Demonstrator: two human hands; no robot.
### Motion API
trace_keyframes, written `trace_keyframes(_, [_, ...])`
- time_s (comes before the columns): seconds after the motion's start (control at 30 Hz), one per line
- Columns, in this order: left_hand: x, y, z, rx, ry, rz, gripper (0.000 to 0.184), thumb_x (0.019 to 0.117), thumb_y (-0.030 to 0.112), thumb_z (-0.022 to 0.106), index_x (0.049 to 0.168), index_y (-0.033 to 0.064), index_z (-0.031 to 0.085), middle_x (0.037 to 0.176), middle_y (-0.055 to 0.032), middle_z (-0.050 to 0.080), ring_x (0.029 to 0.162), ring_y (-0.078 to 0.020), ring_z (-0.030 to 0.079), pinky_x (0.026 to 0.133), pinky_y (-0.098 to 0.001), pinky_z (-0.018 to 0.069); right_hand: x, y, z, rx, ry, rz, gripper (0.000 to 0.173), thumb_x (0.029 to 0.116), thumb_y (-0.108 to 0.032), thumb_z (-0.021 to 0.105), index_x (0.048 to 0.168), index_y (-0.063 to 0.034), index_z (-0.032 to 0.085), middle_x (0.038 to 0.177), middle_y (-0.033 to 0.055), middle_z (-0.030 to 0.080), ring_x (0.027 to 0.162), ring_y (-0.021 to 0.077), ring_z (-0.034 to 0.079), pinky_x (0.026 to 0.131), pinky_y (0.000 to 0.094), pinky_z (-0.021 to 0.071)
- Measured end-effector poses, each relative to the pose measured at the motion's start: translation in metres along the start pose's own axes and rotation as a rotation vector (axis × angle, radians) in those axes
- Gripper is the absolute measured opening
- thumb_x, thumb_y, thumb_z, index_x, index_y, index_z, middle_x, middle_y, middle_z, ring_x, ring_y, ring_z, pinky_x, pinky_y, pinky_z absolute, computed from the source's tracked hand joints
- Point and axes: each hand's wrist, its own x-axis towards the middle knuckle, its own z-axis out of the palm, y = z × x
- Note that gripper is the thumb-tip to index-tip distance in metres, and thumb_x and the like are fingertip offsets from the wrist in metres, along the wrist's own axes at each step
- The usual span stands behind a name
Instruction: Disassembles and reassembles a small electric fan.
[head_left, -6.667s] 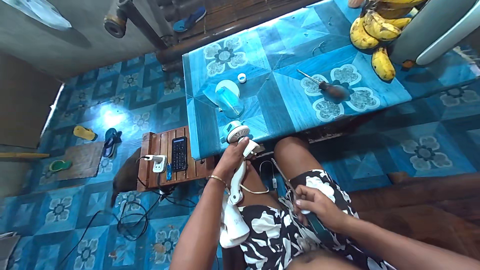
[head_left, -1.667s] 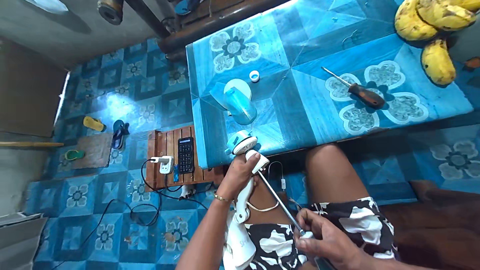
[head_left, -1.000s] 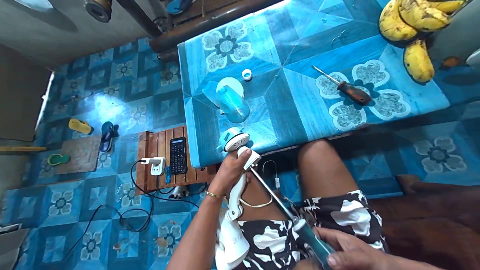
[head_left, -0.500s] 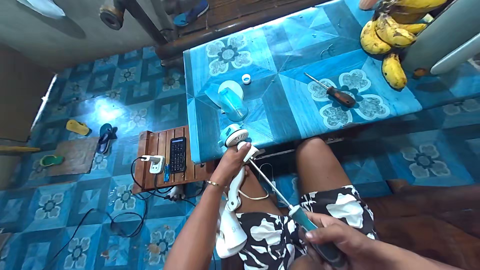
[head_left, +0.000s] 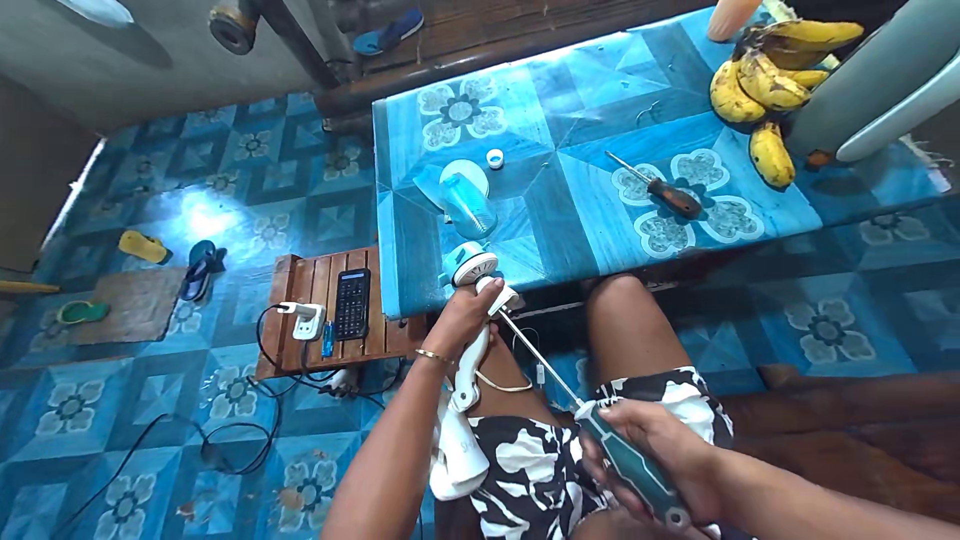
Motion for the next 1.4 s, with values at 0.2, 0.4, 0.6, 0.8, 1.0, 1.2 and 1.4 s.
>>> trace_keyframes(0.2, [0.001,-0.003,-0.002,0.019,-0.012,0.033,0.047,0.1072,0.047,0.045,0.108,0.0025,0.062,0.071,-0.0082,0.064,0.051,-0.0132,0.06,0.05,-0.0271,0.054,0.002,0.001,0.002,0.029,0.099,-0.026,0.018,0.1018,-0.023,0.044,0.102,-0.0137,0.06,0.086,0.0025,0.067,0.065,0.0126,0.066,0.061,0.0283,0.0593])
trace_keyframes(0.4, [-0.004,-0.006,-0.002,0.01,-0.017,0.033,0.048,0.1055,0.052,0.046,0.11,0.0063,0.061,0.074,-0.0072,0.065,0.05,-0.0133,0.059,0.047,-0.028,0.0531,0.002,0.0,0.004,0.056,0.012,0.055,0.059,0.1068,-0.046,0.011,0.099,-0.0137,0.06,0.077,0.0032,0.067,0.058,0.0135,0.064,0.054,0.0284,0.0569])
trace_keyframes(0.6, [-0.003,-0.006,-0.004,0.02,-0.022,0.054,0.05,0.1056,0.053,0.045,0.109,0.0057,0.062,0.074,-0.0075,0.066,0.051,-0.0139,0.06,0.049,-0.0287,0.0544,0.002,0.001,0.001,0.084,0.073,0.022,0.042,0.1067,-0.035,0.026,0.103,-0.0127,0.061,0.075,0.0014,0.065,0.058,0.0112,0.064,0.055,0.027,0.0575])
trace_keyframes(0.8, [0.0,-0.008,-0.004,0.015,-0.021,0.051,0.051,0.1057,0.052,0.044,0.108,0.005,0.063,0.075,-0.0085,0.066,0.051,-0.0148,0.061,0.048,-0.0298,0.0548,0.002,0.0,0.002,0.107,0.075,0.022,0.055,0.1075,-0.037,0.013,0.11,-0.0117,0.063,0.075,0.0024,0.067,0.06,0.013,0.064,0.056,0.0284,0.0568])
trace_keyframes(1.0, [-0.002,-0.004,-0.003,0.002,-0.017,0.053,0.048,0.1065,0.05,0.044,0.106,0.005,0.062,0.073,-0.0077,0.065,0.049,-0.0137,0.059,0.047,-0.0288,0.0545,0.002,-0.001,-0.006,0.093,-0.008,-0.04,0.032,0.1066,-0.027,0.032,0.112,-0.0112,0.06,0.09,0.0076,0.074,0.068,0.017,0.071,0.062,0.0305,0.0614])
trace_keyframes(1.2, [-0.002,-0.005,-0.003,-0.008,-0.011,0.054,0.047,0.1059,0.05,0.046,0.105,0.0057,0.062,0.071,-0.007,0.064,0.048,-0.013,0.058,0.046,-0.028,0.053,0.008,-0.005,-0.007,-0.013,0.075,-0.065,0.031,0.1067,-0.037,0.032,0.11,-0.0153,0.054,0.08,0.0034,0.07,0.053,0.0116,0.063,0.05,0.0252,0.0553])
trace_keyframes(1.4, [-0.003,-0.005,-0.004,-0.001,-0.017,0.051,0.048,0.106,0.051,0.045,0.107,0.0062,0.062,0.072,-0.0064,0.065,0.049,-0.0124,0.059,0.046,-0.0272,0.0532,0.015,-0.001,-0.014,0.066,-0.015,-0.154,0.027,0.102,-0.026,0.039,0.11,-0.0116,0.061,0.08,0.0049,0.071,0.064,0.013,0.069,0.059,0.0262,0.0591])
